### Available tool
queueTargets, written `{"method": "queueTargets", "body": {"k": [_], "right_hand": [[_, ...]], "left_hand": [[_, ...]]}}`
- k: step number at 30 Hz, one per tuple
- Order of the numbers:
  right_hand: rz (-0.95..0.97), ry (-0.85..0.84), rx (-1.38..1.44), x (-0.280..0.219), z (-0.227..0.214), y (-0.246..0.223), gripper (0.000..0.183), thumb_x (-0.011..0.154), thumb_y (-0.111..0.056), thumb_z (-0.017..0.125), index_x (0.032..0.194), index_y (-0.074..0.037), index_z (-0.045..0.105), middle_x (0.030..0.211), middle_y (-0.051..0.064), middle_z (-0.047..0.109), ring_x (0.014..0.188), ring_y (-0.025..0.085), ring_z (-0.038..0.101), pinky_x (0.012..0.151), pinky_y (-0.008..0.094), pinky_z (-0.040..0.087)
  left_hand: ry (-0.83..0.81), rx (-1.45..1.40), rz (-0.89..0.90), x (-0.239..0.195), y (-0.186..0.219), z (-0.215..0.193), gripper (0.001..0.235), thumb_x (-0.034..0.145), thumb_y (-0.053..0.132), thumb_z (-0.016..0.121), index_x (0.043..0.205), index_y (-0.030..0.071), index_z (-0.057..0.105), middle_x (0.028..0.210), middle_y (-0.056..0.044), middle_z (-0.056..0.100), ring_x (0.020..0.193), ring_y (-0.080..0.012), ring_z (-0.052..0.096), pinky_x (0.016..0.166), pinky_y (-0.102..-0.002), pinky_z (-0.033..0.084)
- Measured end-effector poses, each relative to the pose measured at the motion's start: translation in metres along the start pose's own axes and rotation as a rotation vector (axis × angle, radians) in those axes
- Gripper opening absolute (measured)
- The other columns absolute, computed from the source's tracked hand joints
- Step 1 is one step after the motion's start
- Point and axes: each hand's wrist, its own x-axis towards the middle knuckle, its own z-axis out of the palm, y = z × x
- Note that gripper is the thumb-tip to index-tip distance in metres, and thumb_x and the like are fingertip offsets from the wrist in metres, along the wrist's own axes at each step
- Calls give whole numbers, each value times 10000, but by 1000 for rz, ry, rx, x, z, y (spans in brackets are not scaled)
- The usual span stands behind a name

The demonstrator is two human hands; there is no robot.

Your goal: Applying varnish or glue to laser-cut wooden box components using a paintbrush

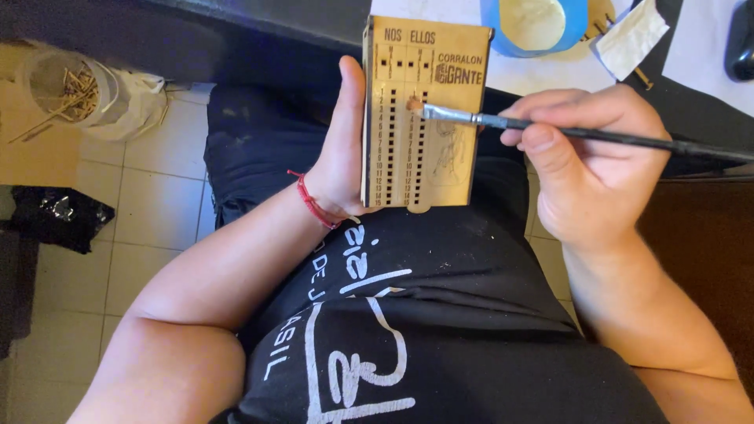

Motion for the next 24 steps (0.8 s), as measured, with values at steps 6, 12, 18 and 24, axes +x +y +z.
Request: {"method": "queueTargets", "body": {"k": [6,12,18,24], "right_hand": [[-84,-83,-22,-13,-1,-9,161,958,-46,644,1041,33,531,958,251,656,882,315,728,787,330,655],[84,-180,-127,-24,-7,-40,127,911,-15,621,986,34,530,995,322,660,796,293,696,711,315,591],[125,-193,-46,-17,-17,-34,134,891,-29,639,943,43,539,947,271,669,807,279,731,699,270,617],[-100,-70,-131,3,-16,-14,209,1022,-46,620,1035,86,458,983,338,615,879,381,698,790,395,592]], "left_hand": [[-24,115,3,2,12,4,996,818,754,353,1540,69,379,1522,-236,491,1398,-395,526,1234,-609,416],[-72,98,50,2,12,3,946,878,752,345,1501,48,455,1447,-219,560,1341,-356,574,1193,-567,466],[39,-42,-40,5,15,16,1067,778,762,388,1503,-20,434,1401,-277,573,1286,-370,588,1150,-555,467],[-45,85,-22,4,10,5,1005,835,746,323,1546,38,383,1558,-209,471,1434,-380,498,1268,-595,380]]}}
